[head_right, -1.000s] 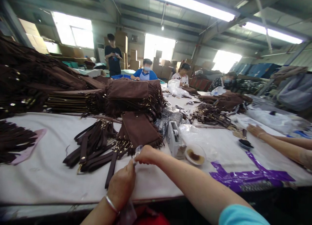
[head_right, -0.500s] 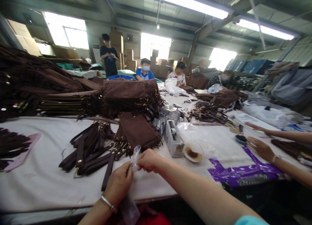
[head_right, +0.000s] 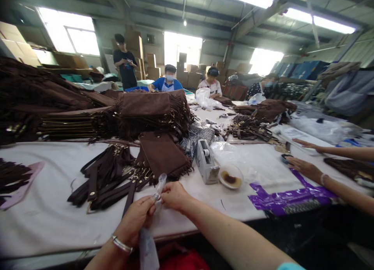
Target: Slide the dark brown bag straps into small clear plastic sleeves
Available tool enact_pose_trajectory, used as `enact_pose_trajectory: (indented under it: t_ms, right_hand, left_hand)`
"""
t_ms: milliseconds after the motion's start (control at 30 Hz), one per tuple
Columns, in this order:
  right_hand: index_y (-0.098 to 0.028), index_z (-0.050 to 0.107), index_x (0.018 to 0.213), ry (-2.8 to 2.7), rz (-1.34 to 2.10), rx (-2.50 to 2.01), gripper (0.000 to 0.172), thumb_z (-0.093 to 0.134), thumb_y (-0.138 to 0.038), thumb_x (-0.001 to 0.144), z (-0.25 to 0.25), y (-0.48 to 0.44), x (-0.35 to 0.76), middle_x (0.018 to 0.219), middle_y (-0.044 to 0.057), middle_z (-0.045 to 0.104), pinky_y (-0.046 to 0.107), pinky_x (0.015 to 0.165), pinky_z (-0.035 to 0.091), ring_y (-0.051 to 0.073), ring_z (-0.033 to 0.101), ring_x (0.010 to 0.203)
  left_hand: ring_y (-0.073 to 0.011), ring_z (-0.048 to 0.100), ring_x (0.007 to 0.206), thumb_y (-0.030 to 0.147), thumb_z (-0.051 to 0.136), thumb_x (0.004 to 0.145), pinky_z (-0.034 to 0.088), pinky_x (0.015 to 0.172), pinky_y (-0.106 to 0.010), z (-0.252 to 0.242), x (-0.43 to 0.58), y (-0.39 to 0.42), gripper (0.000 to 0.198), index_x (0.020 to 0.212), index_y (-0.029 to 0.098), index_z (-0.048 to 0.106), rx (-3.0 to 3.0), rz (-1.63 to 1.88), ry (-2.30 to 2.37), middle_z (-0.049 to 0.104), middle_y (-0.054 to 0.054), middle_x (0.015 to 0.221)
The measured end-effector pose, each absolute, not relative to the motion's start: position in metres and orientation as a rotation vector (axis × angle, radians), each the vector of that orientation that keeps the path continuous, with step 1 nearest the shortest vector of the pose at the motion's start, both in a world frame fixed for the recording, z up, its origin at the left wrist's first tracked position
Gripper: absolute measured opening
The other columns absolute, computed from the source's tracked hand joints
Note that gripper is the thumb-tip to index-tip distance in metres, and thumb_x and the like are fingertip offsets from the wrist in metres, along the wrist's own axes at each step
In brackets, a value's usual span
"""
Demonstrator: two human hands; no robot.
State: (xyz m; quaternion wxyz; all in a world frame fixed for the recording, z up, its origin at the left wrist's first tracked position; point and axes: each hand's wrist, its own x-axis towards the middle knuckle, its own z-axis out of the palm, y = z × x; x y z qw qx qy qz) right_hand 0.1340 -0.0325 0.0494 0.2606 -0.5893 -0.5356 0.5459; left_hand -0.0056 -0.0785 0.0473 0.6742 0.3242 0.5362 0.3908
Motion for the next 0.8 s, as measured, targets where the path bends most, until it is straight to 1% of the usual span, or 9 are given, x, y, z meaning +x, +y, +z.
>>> enact_pose_trajectory:
  t_ms: [133,233,333,400,500,600,700,733,800]
  right_hand:
    - [-0.013,0.065,0.065,-1.369,1.51,-1.481,0.007,0.06,-0.01,0.061,0.043,-0.034,0.134,0.052,-0.003,0.059,0.019,0.048,0.033,0.007,0.047,0.049]
    - [-0.014,0.063,0.065,-1.294,1.574,-1.422,0.007,0.059,-0.01,0.06,0.046,-0.035,0.134,0.055,-0.003,0.061,0.018,0.051,0.035,0.008,0.051,0.053]
    - [-0.013,0.061,0.062,-1.273,1.604,-1.421,0.003,0.062,-0.011,0.059,0.05,-0.034,0.133,0.052,-0.004,0.057,0.019,0.05,0.032,0.007,0.047,0.051]
    - [-0.013,0.056,0.056,-1.255,1.615,-1.427,0.011,0.067,-0.014,0.058,0.052,-0.033,0.132,0.047,-0.006,0.05,0.02,0.047,0.027,0.006,0.039,0.047]
    - [-0.013,0.053,0.057,-1.165,1.62,-1.456,0.019,0.07,-0.022,0.062,0.05,-0.035,0.133,0.045,-0.007,0.046,0.02,0.044,0.022,0.004,0.032,0.043]
    - [-0.014,0.056,0.068,-1.039,1.706,-1.41,0.027,0.064,-0.04,0.072,0.046,-0.047,0.136,0.052,-0.003,0.054,0.02,0.044,0.027,0.006,0.04,0.041]
    - [-0.014,0.057,0.073,-0.894,1.821,-1.211,0.04,0.065,-0.053,0.071,0.043,-0.064,0.142,0.056,-0.001,0.057,0.022,0.047,0.035,0.009,0.048,0.045]
    - [-0.013,0.057,0.072,-0.856,1.804,-1.177,0.041,0.07,-0.052,0.067,0.043,-0.069,0.145,0.057,-0.001,0.057,0.023,0.049,0.037,0.009,0.05,0.046]
    - [-0.012,0.057,0.07,-0.784,1.727,-1.181,0.039,0.08,-0.042,0.058,0.043,-0.076,0.151,0.058,0.0,0.059,0.023,0.052,0.04,0.01,0.052,0.05]
  left_hand:
    - [-0.001,0.013,0.038,0.034,0.062,0.074,0.008,0.038,-0.015,0.053,-0.008,-0.075,0.021,0.08,0.016,0.053,0.395,0.842,0.942,0.029,0.012,0.048]
    - [-0.0008,0.009,0.038,0.025,0.057,0.077,0.006,0.038,-0.012,0.058,-0.007,-0.074,0.013,0.082,0.015,0.052,0.201,0.801,0.805,0.021,0.013,0.049]
    - [-0.0008,0.008,0.038,0.026,0.056,0.077,0.007,0.038,-0.013,0.063,-0.001,-0.078,0.013,0.081,0.015,0.051,0.199,0.744,0.775,0.02,0.013,0.05]
    - [-0.0008,0.011,0.038,0.034,0.059,0.076,0.008,0.038,-0.014,0.062,0.006,-0.081,0.02,0.081,0.016,0.052,0.3,0.756,0.833,0.025,0.013,0.05]
    - [-0.0019,0.017,0.036,0.05,0.062,0.07,0.013,0.037,-0.017,0.056,0.016,-0.084,0.035,0.08,0.019,0.05,0.519,0.868,1.017,0.034,0.011,0.049]
    - [-0.0052,0.022,0.033,0.059,0.051,0.074,0.016,0.036,-0.021,0.048,0.024,-0.089,0.039,0.071,0.021,0.047,0.733,0.91,1.225,0.036,0.01,0.045]
    - [-0.0121,0.044,0.045,0.048,0.044,0.082,0.033,0.045,-0.025,0.049,0.029,-0.101,0.031,0.072,0.02,0.052,1.101,0.973,1.37,0.051,0.002,0.053]
    - [-0.0148,0.052,0.055,0.043,0.044,0.084,0.039,0.053,-0.027,0.051,0.03,-0.105,0.027,0.077,0.02,0.055,1.255,0.987,1.37,0.058,-0.001,0.062]
    - [-0.0176,0.057,0.069,0.038,0.046,0.084,0.042,0.064,-0.029,0.055,0.028,-0.111,0.023,0.081,0.02,0.06,1.513,0.938,1.307,0.065,-0.005,0.075]
